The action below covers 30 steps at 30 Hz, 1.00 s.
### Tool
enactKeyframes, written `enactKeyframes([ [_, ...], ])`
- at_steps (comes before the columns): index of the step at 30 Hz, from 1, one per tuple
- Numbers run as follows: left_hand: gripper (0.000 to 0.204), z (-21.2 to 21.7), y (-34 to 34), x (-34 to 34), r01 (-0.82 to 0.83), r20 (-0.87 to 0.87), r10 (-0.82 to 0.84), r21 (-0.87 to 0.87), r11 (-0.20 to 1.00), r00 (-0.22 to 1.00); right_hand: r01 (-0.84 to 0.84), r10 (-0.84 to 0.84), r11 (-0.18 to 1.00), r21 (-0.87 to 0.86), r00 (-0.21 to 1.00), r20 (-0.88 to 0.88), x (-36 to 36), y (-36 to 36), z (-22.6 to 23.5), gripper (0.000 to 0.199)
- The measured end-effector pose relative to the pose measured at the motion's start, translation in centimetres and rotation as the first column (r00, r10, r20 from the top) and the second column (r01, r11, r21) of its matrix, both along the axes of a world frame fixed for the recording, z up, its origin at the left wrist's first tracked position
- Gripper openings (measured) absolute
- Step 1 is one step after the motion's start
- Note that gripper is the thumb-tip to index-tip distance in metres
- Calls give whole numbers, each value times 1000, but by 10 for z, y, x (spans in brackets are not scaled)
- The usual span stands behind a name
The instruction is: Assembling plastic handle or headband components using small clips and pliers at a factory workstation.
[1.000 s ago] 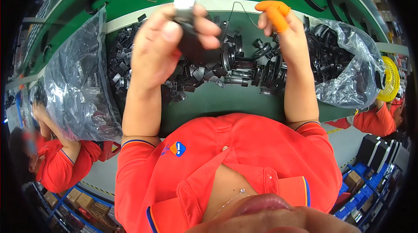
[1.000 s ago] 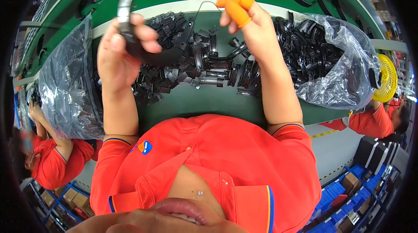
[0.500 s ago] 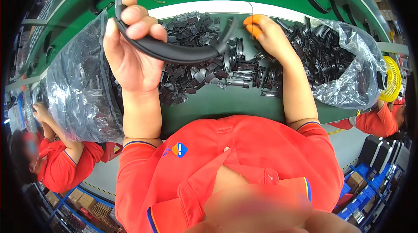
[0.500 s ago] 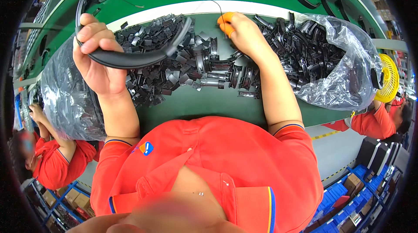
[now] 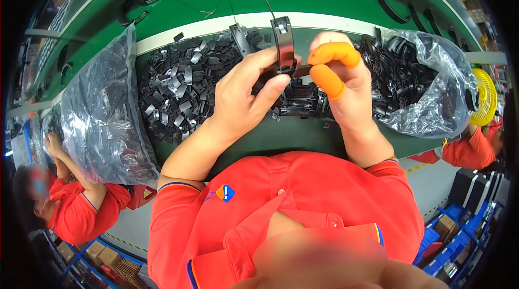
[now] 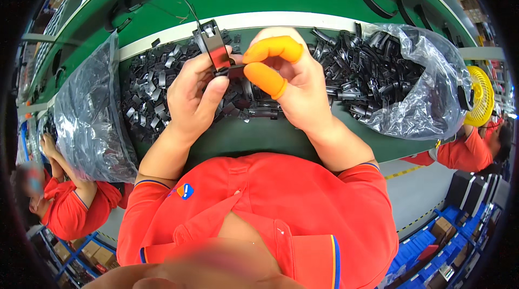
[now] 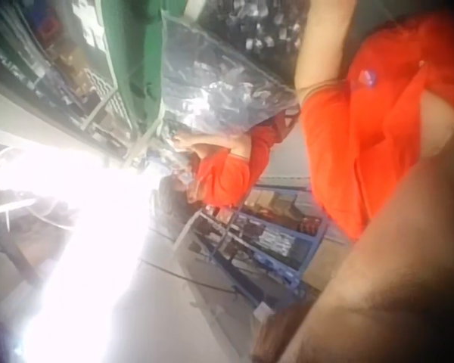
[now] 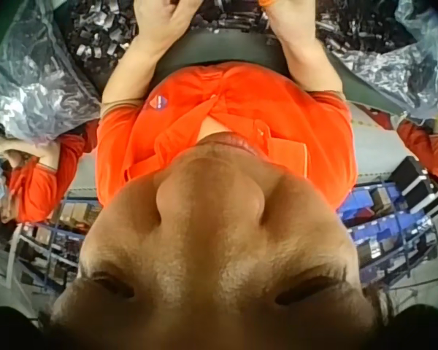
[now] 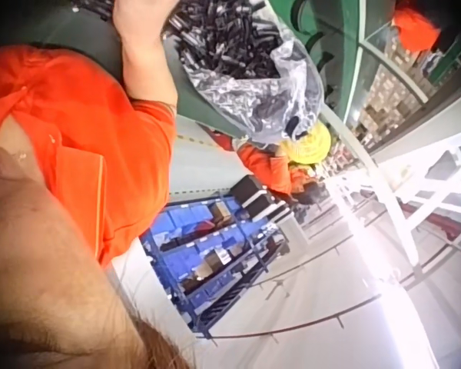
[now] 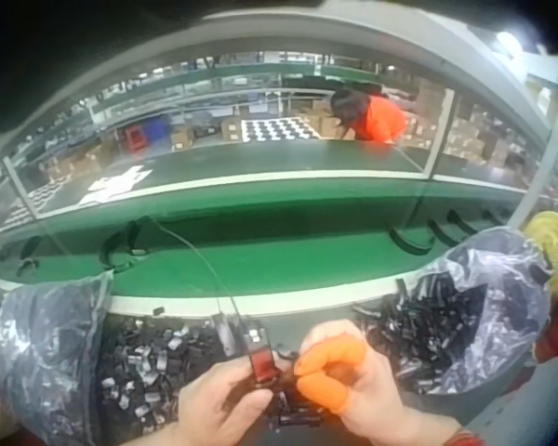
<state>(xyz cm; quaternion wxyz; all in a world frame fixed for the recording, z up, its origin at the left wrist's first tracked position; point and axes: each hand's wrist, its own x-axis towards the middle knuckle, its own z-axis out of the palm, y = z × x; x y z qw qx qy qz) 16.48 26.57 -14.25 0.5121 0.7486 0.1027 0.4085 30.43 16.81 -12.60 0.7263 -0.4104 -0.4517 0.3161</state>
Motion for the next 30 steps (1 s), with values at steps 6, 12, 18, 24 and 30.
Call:
enactKeyframes([
  [6, 35, 0, -3, -2, -4, -65, 7, 46, 999, 998, 93, -65, 992, -89, 960, 272, 3, -6, 1, 17],
  [12, 35, -2, -7, 0, 53, 7, -53, -129, 990, 999, 164, -156, 986, 37, 813, 561, 6, -8, 2, 22],
  [18, 31, 2, -7, -3, 168, -91, -171, -40, 985, 981, -37, 28, 990, -137, 998, -62, -4, -3, 3, 30],
  [24, 33, 2, -17, -1, 328, 2, -350, -357, 875, 937, -30, 69, 981, -190, 978, 198, -3, -7, 3, 30],
  [30, 29, -4, -25, 0, 417, 163, -389, -481, 771, 907, 57, -6, 985, -164, 955, 295, -9, -8, -4, 28],
])
